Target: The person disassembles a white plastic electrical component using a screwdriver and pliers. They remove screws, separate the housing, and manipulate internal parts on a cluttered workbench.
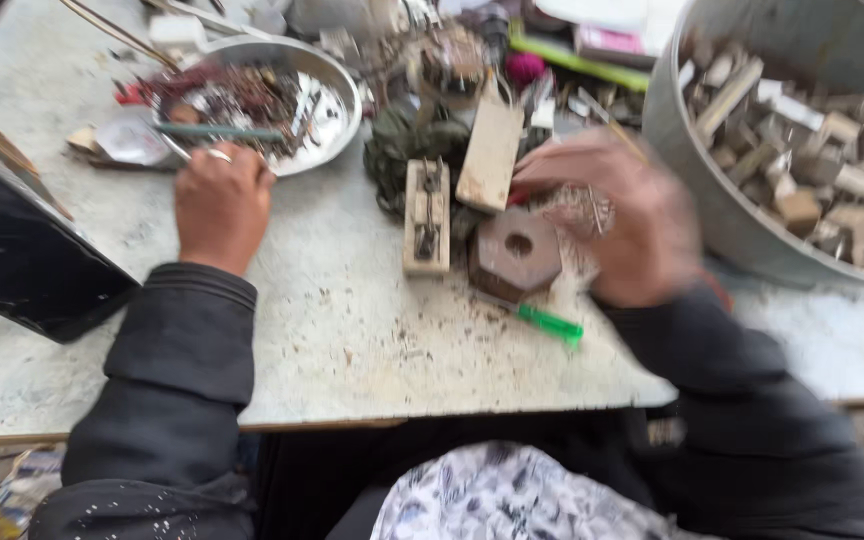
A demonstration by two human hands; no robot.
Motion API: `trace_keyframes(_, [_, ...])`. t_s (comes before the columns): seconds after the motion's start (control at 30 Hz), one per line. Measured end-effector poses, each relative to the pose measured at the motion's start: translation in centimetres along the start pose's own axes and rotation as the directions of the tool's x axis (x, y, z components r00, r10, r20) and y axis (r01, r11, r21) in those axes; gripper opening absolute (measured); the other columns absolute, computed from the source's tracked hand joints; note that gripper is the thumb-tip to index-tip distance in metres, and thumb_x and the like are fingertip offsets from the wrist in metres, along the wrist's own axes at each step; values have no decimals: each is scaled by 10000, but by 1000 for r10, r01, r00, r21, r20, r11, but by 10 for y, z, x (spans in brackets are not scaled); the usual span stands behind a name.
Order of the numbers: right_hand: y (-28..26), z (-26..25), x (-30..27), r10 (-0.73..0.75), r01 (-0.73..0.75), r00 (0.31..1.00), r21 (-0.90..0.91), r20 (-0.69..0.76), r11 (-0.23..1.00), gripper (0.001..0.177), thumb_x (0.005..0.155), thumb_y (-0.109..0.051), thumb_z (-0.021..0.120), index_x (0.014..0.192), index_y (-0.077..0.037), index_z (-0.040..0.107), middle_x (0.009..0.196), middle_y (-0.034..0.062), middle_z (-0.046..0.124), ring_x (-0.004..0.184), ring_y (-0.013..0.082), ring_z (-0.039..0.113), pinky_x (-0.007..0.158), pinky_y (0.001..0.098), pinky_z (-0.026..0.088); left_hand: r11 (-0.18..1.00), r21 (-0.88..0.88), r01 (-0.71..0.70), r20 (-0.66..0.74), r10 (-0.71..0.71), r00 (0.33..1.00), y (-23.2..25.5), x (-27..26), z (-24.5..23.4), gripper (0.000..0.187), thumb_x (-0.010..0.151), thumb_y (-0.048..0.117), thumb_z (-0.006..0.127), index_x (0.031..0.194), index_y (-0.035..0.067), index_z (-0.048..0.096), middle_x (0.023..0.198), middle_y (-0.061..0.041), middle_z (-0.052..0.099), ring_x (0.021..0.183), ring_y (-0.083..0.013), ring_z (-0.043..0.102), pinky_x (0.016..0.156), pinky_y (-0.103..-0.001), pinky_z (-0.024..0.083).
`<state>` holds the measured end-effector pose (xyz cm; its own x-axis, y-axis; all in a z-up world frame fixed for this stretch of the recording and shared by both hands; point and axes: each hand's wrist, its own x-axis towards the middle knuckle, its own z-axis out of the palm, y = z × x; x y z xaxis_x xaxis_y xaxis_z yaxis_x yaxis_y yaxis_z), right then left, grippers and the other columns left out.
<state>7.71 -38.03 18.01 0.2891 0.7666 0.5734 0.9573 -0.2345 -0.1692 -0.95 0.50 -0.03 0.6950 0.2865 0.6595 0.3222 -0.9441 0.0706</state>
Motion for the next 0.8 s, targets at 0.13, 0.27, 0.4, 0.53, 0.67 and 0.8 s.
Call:
trace_keyframes(0.13, [-38,-63,-65,184,-182,977,-29,111,983,314,927,-176,743,1220,-77,691,1281,105,652,1231,282,610,1061,412,494,992,-120,-24,-26,21,999,-11,-11,-4,207,937,221,819,1091,117,727,1197,-102,642,1137,-329,586,950,-464,500])
trace_keyframes(0.27, [-39,-30,-111,225,-229,955,-1,192,973,332,941,-195,741,1241,-69,674,1303,114,634,1250,284,593,1075,414,485,982,-154,-108,-82,96,992,-5,-14,-13,179,988,193,822,1126,126,731,1187,-74,594,1214,-338,520,1014,-474,469])
trace_keyframes(0.4, [-51,-18,-145,245,-256,944,20,220,967,352,956,-213,739,1263,-61,658,1324,123,617,1268,287,576,1089,415,476,952,-268,-147,-100,124,987,6,-17,-25,180,1009,144,790,1165,109,708,1212,-76,567,1224,-325,496,1057,-467,459])
trace_keyframes(0.53, [-57,-34,-162,246,-253,951,11,189,967,374,970,-231,737,1285,-53,641,1346,132,599,1286,289,559,1103,417,466,934,-317,-163,-155,119,981,13,-20,-40,170,1038,121,799,1172,100,696,1201,-73,566,1247,-325,484,1077,-472,441])
trace_keyframes(0.67, [-64,-47,-174,265,-266,955,-5,134,964,396,985,-250,735,1306,-45,625,1368,140,581,1305,291,541,1117,418,457,915,-376,-146,-221,64,973,19,-28,-53,218,1085,164,811,1247,116,673,1269,-52,574,1317,-265,489,1152,-461,421])
trace_keyframes(0.8, [-69,-54,-182,289,-289,955,0,60,957,420,1000,-268,733,1328,-37,608,1389,149,563,1323,293,524,1131,419,448,781,-606,-153,-305,-51,951,32,-31,-78,414,1132,343,790,1420,162,553,1419,-11,557,1398,-177,495,1141,-380,420])
